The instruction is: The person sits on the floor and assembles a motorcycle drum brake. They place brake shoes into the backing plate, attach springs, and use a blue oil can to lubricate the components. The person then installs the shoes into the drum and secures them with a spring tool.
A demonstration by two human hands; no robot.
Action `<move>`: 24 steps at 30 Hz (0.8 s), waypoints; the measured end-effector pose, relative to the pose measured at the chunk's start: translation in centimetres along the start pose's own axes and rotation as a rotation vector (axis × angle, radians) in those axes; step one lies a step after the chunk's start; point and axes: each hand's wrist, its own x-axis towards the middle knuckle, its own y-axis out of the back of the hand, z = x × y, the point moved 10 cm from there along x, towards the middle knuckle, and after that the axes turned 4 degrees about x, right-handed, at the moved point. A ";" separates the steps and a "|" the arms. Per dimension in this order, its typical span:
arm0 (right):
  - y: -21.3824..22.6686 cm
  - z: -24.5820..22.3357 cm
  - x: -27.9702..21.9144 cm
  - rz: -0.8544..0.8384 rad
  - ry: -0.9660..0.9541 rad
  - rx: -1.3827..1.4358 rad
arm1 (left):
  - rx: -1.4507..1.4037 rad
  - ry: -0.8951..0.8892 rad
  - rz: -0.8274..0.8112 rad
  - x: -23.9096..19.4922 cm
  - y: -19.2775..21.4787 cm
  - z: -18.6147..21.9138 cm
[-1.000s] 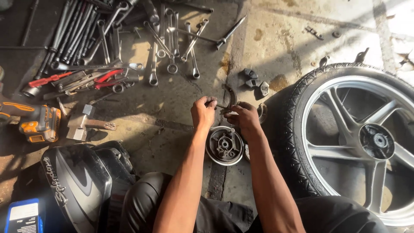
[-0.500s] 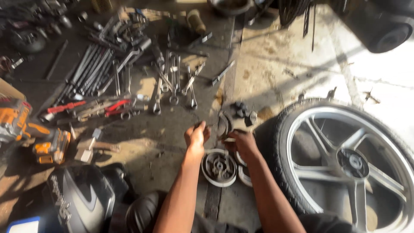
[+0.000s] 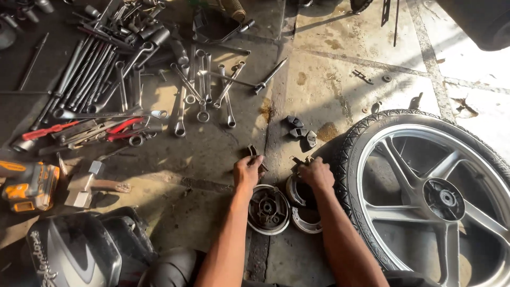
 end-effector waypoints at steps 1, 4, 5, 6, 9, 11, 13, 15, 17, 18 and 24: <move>-0.7 0.0 0.1 -0.008 0.017 -0.022 | -0.093 0.049 -0.016 0.0 -0.3 -0.5; 0.5 -1.5 -0.3 0.187 0.219 0.152 | -0.503 0.123 -0.170 -0.2 -1.6 -0.6; 0.3 -1.8 -0.3 0.147 0.213 0.210 | -0.549 0.148 -0.191 -0.3 -1.6 -0.6; 0.5 -2.3 -0.3 0.111 0.205 0.267 | -0.596 0.174 -0.216 -0.2 -1.8 -0.3; -0.3 -3.9 -1.0 -0.135 0.140 0.652 | -0.622 0.207 -0.162 -0.1 -1.4 -0.5; 0.9 -5.3 -1.7 -0.094 0.151 0.636 | -0.616 0.200 -0.109 0.1 -1.0 -0.2; 3.6 -5.9 -2.7 0.187 0.228 0.268 | -0.622 0.187 -0.082 -0.1 -0.8 0.0; 2.7 -6.2 -2.9 0.176 0.238 0.123 | -0.562 0.184 -0.066 0.2 -0.2 0.4; 1.6 -5.1 -3.1 0.180 0.254 0.029 | -0.534 0.185 -0.070 -0.1 -0.2 0.1; 1.2 -4.6 -3.1 0.191 0.268 0.009 | -0.535 0.183 -0.081 -0.3 -0.4 0.0; 2.7 -5.2 -3.1 0.172 0.266 0.340 | -0.639 0.218 -0.183 -0.5 -1.9 0.8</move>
